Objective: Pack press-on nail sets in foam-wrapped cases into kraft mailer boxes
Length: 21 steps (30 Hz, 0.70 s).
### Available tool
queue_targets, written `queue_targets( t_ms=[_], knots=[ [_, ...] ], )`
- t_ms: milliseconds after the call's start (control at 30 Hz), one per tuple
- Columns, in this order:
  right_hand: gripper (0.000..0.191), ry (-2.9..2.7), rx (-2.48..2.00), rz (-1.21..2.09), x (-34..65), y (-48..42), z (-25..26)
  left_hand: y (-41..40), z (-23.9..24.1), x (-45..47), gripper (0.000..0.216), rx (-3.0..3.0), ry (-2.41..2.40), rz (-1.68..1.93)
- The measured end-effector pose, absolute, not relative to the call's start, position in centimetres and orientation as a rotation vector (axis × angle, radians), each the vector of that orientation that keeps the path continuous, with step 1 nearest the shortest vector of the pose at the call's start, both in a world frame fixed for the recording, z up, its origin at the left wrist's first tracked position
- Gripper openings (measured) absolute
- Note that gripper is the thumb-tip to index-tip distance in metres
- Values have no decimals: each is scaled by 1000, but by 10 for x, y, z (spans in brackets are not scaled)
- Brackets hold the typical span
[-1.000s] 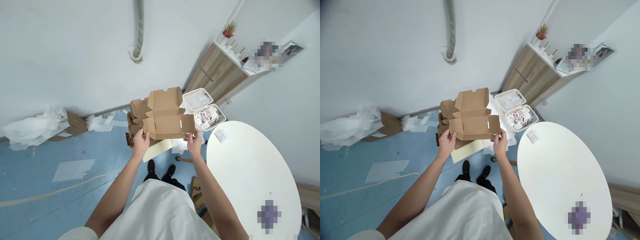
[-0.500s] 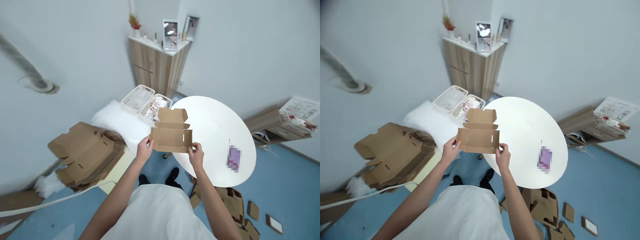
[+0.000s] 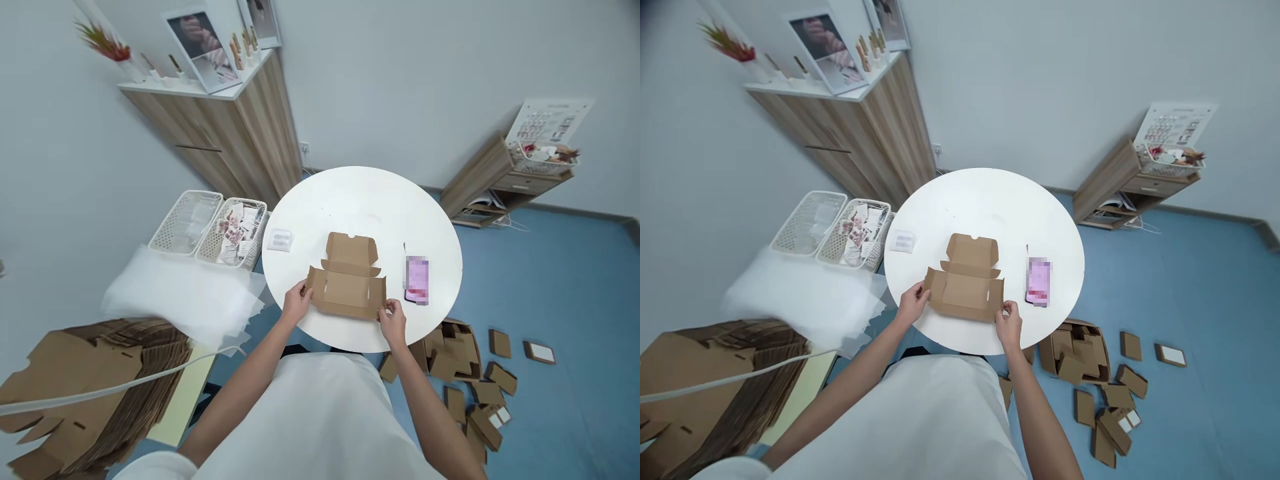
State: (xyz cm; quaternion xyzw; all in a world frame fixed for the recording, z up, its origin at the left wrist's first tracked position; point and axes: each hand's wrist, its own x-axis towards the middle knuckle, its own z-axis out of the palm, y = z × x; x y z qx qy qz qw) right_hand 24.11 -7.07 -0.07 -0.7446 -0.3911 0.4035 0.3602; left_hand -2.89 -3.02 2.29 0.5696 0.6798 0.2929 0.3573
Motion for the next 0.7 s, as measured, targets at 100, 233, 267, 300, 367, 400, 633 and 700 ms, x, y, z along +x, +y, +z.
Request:
queue_targets(
  t_ms=[100, 233, 267, 300, 367, 400, 633, 700],
  knots=[
    [23, -987, -1935, 1094, 250, -73, -8, -28, 15, -19, 39, 1426, 1748, 686],
    [20, -994, -1976, 1147, 252, -72, -13, -26, 5, -18, 39, 1386, 1762, 615],
    [19, -999, -2003, 1154, 252, -72, -14, -25, 3, -18, 38, 1381, 1772, 607],
    [19, -1008, -2037, 1160, 252, -71, -15, -24, 1, -19, 38, 1378, 1780, 602],
    [20, -1034, -2110, 1157, 252, -71, -15, -22, -3, -21, 38, 1379, 1791, 594],
    [21, -1047, -2144, 1147, 253, -72, -15, -22, -4, -21, 38, 1381, 1800, 591],
    [46, -1065, -2231, 952, 261, -78, -1, -19, -9, -27, 48, 1364, 1896, 451],
    [52, -1050, -2199, 869, 264, -76, 4, -20, -10, -31, 61, 1312, 1966, 351]
  ],
)
